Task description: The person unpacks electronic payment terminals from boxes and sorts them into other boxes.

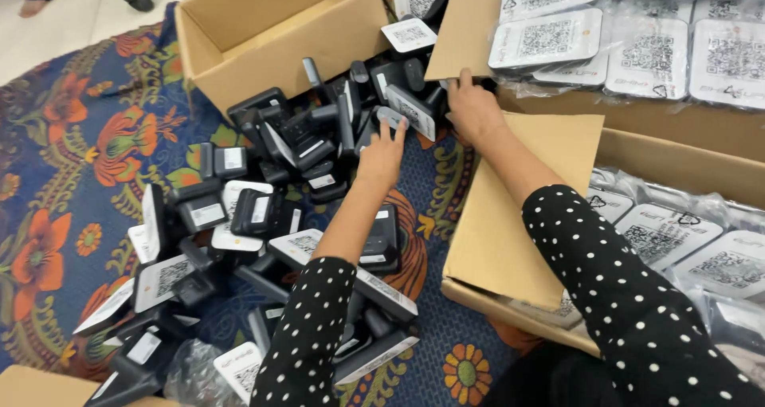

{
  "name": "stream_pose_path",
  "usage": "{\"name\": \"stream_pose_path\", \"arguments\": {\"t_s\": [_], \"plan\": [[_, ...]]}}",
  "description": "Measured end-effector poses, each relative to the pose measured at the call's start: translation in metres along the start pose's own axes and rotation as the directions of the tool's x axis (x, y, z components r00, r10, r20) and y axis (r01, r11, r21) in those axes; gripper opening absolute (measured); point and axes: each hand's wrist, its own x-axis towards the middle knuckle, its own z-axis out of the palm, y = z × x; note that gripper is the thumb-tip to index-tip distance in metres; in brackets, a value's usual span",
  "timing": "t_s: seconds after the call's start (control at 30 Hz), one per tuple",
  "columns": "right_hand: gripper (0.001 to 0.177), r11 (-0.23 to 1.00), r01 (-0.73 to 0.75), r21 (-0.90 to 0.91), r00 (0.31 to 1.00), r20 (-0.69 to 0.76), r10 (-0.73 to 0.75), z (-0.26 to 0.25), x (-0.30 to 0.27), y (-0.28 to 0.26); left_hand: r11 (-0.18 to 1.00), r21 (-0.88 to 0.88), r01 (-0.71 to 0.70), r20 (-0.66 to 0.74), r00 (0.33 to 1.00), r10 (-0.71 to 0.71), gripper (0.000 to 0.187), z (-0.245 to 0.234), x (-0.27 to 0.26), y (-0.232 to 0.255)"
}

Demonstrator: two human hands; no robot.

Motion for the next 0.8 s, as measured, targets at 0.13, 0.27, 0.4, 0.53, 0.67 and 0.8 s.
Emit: {"name": "stream_pose_path", "arguments": {"t_s": [0.13,0.27,0.4,0.53,0.67,0.8], "plan": [[0.027,0.915,-0.043,-0.402,0.993,-0.120,-0.006,0.036,0.021,-0.012,0.983,0.137,0.123,-0.004,0.992,-0.123,0.104,0.030,0.069,0.018],[0.034,0.944,-0.196,-0.267,0.974,0.056,0.218,0.032,0.036,-0.005,0.917,0.351,0.189,0.010,0.979,-0.206,0.098,0.048,0.113,0.015],[0.023,0.991,-0.126,-0.042,0.991,0.032,0.128,0.110,0.069,0.026,0.953,0.272,0.133,0.096,0.982,-0.164,0.088,0.080,0.128,-0.014],[0.016,0.996,-0.031,-0.078,0.998,-0.058,0.026,0.088,0.058,0.019,0.971,0.226,0.078,0.088,0.991,-0.100,0.080,0.065,0.122,-0.015],[0.016,0.989,0.146,0.009,0.989,0.016,-0.147,0.057,0.049,0.003,0.987,0.148,0.061,0.170,0.982,-0.086,0.097,0.050,0.106,-0.017],[0.014,0.968,0.238,0.078,0.963,0.109,-0.246,0.043,0.034,-0.006,0.998,0.053,0.036,0.089,0.995,-0.041,0.100,0.046,0.067,-0.021]]}}
